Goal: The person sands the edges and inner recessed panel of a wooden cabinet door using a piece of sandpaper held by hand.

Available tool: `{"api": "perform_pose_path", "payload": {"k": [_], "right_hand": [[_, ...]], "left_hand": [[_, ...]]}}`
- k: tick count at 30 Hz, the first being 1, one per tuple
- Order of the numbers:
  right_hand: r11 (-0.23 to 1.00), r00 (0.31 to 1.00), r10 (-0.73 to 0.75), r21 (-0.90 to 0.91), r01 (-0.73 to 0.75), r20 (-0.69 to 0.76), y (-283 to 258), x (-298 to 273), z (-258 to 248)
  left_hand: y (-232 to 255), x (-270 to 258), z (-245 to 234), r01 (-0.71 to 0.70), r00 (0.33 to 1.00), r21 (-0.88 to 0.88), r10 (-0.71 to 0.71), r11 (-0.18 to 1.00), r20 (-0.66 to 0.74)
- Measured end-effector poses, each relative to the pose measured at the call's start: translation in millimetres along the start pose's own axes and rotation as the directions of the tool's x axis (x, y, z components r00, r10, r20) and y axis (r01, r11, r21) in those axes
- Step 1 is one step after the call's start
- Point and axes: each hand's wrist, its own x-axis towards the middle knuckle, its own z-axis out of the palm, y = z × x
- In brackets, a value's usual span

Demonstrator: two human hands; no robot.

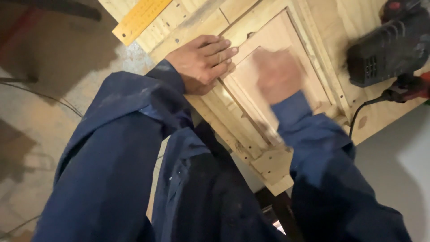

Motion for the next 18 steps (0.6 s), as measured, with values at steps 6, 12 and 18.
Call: {"api": "perform_pose_path", "payload": {"k": [6, 12, 18], "right_hand": [[0.931, 0.884, -0.364, -0.122, 0.343, -0.292, -37, -3, -18], [0.939, 0.843, -0.344, -0.181, 0.294, -0.415, -8, 7, -31], [0.762, 0.838, 0.439, 0.629, -0.154, -0.326, -55, -24, -53]], "left_hand": [[-1, -4, 5, -0.01, 1.0, -0.033, 0.011, 0.999, 0.009], [-2, -4, 4, -0.01, 0.999, 0.003, 0.01, 1.0, 0.05], [-4, -9, 8, -0.022, 0.994, -0.008, 0.023, 1.0, 0.104]]}}
